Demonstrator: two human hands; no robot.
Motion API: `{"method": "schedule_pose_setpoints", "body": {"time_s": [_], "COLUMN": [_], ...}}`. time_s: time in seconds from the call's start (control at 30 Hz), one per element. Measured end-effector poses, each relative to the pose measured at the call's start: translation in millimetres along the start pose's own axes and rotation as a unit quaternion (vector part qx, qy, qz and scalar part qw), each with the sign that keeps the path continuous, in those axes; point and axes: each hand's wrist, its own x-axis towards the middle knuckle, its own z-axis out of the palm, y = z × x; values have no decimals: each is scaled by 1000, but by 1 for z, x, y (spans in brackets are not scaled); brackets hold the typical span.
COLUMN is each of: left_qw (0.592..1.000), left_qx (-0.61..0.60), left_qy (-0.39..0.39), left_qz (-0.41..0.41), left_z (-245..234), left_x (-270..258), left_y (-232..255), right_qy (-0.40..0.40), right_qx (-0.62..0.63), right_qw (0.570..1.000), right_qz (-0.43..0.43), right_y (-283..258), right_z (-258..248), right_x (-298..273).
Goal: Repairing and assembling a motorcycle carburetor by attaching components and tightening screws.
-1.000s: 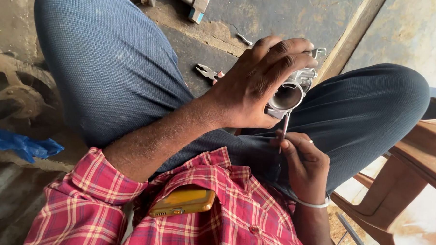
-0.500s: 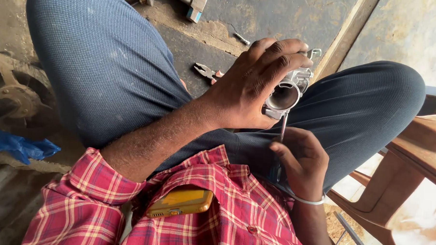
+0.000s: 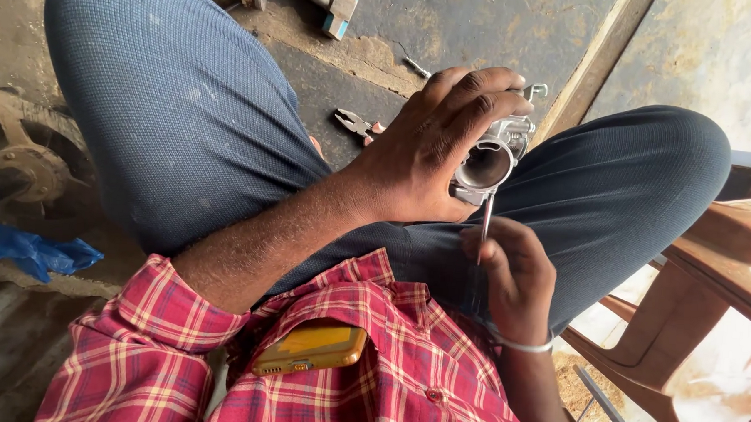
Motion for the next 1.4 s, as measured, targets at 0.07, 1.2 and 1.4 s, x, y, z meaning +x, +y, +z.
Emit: {"method": "schedule_pose_setpoints", "body": {"time_s": [0.07, 1.2, 1.4], "left_qw": [1000, 993, 992], "left_qx": [-7, -43, -51], "left_qy": [5, 104, 111], "left_qz": [-11, -30, -20], "left_z": [1, -19, -18], "left_x": [-2, -18, -15], "left_y": [1, 3, 4], "right_qy": [36, 161, 192], "right_qx": [-52, -309, -229], "right_qw": [996, 911, 929], "right_qz": [-59, -221, -219], "right_y": [-23, 20, 17], "right_z": [9, 0, -4], "right_x": [-10, -30, -27]}}
